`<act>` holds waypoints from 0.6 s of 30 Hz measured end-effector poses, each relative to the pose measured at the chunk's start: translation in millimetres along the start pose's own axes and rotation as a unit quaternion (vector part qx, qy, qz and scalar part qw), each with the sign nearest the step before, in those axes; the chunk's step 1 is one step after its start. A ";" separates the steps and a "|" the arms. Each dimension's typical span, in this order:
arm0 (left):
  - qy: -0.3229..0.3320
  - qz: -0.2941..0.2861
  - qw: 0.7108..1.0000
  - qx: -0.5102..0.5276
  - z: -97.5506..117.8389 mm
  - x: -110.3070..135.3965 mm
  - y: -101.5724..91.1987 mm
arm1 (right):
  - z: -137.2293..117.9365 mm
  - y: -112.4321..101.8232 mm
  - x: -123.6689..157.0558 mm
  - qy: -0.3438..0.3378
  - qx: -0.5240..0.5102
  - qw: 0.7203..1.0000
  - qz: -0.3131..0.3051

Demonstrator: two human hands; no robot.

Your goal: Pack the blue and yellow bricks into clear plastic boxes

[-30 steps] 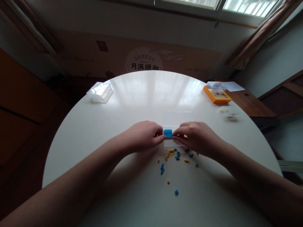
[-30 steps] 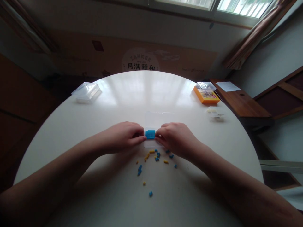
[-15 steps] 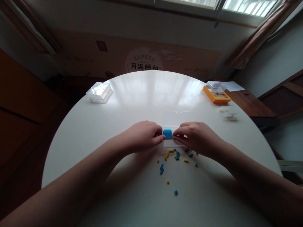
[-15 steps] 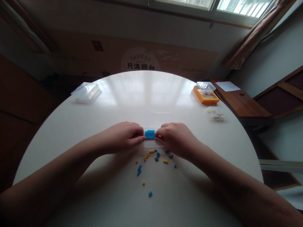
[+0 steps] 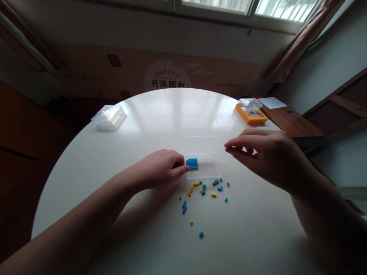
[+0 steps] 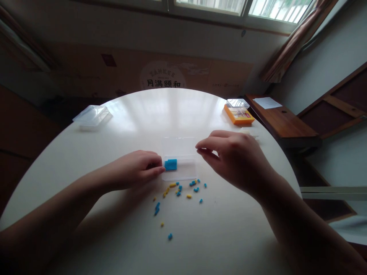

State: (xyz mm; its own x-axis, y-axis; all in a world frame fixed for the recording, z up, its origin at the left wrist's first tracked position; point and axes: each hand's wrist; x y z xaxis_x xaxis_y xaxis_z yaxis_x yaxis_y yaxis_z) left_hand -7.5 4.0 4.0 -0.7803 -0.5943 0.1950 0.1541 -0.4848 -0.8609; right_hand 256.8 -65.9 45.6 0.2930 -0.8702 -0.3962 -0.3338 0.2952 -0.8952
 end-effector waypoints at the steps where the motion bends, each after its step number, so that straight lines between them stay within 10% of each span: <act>1: -0.001 0.001 1.000 0.002 -0.1 0.0 -0.3 | 0.2 -2.1 0.5 -0.007 -0.006 1.000 0.005; 8: 0.018 0.029 0.999 0.018 -2.0 0.8 0.0 | 2.8 -7.7 3.5 -0.087 -0.014 0.972 -0.219; 18: 0.096 0.299 0.949 0.021 -1.9 8.8 -7.4 | 3.1 3.8 10.4 -0.045 -0.005 0.925 -0.378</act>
State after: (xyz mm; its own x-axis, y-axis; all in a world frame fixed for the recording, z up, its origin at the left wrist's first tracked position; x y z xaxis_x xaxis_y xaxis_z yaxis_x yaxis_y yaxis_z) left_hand -16.6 3.6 11.2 -0.6419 -0.6445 -0.4155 0.6247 -0.1254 -0.7707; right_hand 261.4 -72.6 37.5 0.5187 -0.7903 0.3262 -0.0113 -0.3879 -0.9216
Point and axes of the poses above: each hand's wrist, its own x-axis away from the middle knuckle, its own y-axis out of the palm, z = x × y, and after that the axes turned 6 degrees about y, right-handed
